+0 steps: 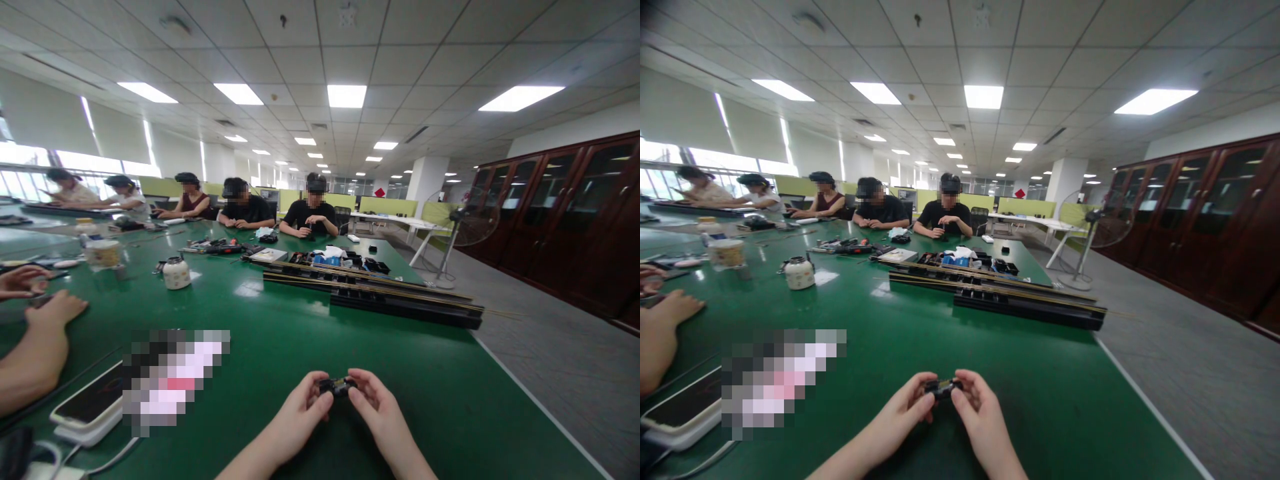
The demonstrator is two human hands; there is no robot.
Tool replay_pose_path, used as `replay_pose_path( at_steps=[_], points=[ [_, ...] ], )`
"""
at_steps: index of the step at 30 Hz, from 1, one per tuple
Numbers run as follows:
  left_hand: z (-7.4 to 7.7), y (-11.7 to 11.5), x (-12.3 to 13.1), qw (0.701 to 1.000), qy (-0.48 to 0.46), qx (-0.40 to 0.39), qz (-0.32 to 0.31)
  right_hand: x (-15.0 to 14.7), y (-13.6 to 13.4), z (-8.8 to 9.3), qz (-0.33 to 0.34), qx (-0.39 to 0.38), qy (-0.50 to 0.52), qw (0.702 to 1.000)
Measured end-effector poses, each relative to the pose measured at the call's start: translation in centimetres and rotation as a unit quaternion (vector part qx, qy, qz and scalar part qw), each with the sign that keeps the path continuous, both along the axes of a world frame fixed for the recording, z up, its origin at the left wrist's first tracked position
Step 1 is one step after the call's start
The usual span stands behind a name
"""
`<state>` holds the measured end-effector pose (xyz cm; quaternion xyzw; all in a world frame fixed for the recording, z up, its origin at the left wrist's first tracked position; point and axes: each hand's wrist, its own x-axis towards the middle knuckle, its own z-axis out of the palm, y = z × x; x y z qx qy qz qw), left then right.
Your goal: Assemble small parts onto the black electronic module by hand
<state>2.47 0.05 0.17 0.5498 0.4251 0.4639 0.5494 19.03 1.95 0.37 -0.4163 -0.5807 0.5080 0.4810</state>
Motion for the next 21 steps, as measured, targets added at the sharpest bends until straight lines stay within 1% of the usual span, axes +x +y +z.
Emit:
replay_pose_path(
  at_steps=[7,13,21],
  points=[
    [0.24,-0.03,0.06,1.000,-0.008,0.002,-0.010,0.07,0.01,0.05,0.006,-0.005,-0.003,1.000],
    [0.09,-0.01,0.05,1.000,-0.012,0.001,-0.011,0.14,0.09,-0.21,0.011,-0.004,-0.001,1.000],
    [0.15,0.05,0.10,1.000,-0.014,0.008,-0.003,0.06,0.03,-0.16,0.023,-0.004,-0.007,1.000]
  ],
)
